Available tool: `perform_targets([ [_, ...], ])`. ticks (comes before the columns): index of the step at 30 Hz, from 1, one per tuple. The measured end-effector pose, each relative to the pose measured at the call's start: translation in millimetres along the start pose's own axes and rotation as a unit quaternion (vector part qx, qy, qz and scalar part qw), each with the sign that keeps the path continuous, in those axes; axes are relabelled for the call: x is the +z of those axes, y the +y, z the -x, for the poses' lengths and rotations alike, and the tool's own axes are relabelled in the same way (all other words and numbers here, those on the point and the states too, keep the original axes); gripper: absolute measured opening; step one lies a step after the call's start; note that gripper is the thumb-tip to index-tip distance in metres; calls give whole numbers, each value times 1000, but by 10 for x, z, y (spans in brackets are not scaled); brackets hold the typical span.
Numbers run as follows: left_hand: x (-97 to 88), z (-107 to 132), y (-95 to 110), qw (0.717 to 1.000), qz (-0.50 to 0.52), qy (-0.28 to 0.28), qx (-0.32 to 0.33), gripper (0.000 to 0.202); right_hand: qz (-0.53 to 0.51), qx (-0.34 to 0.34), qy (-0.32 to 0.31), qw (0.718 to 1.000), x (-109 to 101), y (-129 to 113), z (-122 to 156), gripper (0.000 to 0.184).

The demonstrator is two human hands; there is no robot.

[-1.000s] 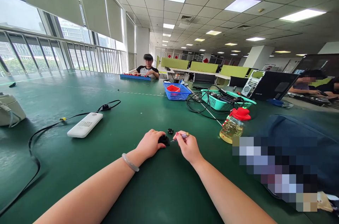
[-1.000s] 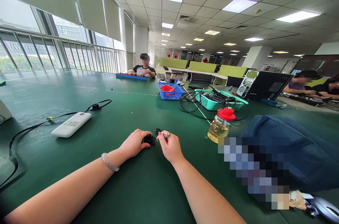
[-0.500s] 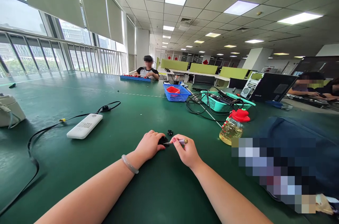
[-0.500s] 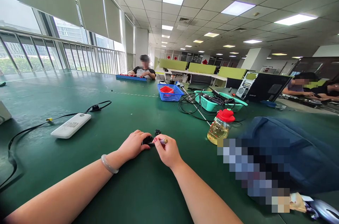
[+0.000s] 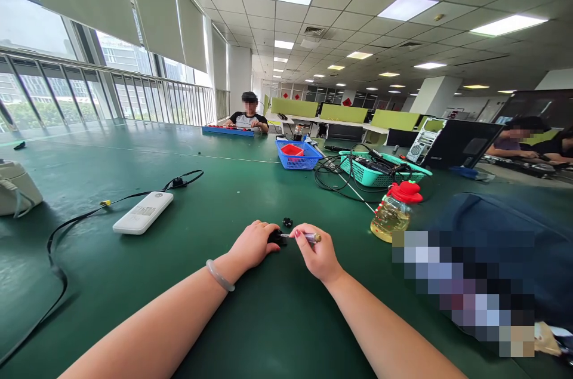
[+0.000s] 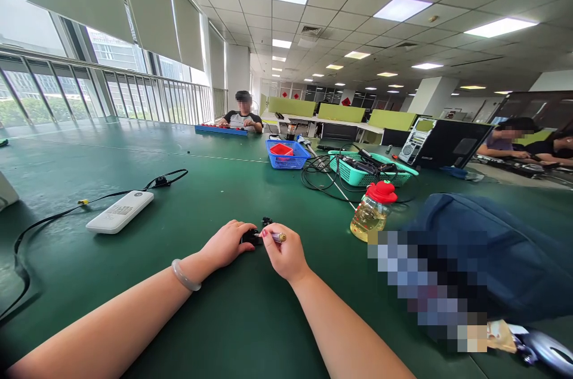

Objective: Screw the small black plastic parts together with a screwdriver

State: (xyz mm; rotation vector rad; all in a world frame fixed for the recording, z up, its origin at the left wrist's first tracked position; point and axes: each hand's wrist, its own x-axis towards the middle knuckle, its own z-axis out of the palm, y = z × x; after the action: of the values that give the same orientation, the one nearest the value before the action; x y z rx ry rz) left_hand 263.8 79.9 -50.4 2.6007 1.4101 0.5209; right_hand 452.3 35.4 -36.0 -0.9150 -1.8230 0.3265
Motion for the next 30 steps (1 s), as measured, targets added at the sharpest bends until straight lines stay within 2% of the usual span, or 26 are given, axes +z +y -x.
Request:
perform_targets([
  [2, 0, 2, -4, 1000, 4, 1, -2, 41, 6, 25, 13, 1000, -12, 25, -10, 30],
  [5, 0, 4, -5, 1000, 13, 3, -3, 39, -1, 82, -6, 997, 12, 90, -19, 33],
  [9, -2, 10, 8, 999, 25, 22, 5, 36, -57, 139, -44, 988, 85, 187, -16, 36],
  [12, -6, 18, 28, 998, 36, 51, 24, 34, -126, 171, -40, 976, 110, 243, -26, 40],
  [14, -11, 23, 44, 996, 46, 72, 32, 33, -195, 196, -5, 961, 91, 279, -47, 45],
  [17, -22, 29, 67, 993, 57, 97, 26, 33, -290, 228, 99, 924, 17, 353, -90, 48],
  [19, -32, 31, 78, 993, 48, 109, 11, 34, -316, 243, 164, 902, -37, 419, -112, 47],
  [21, -38, 33, 81, 993, 21, 113, -13, 37, -305, 266, 184, 896, -71, 489, -119, 47],
  [25, -24, 42, 49, 992, -43, 81, -82, 42, -243, 321, 152, 903, -58, 609, -104, 55],
  [30, 2, 55, 8, 989, -83, 39, -120, 39, -240, 332, 127, 903, -25, 669, -83, 60],
])
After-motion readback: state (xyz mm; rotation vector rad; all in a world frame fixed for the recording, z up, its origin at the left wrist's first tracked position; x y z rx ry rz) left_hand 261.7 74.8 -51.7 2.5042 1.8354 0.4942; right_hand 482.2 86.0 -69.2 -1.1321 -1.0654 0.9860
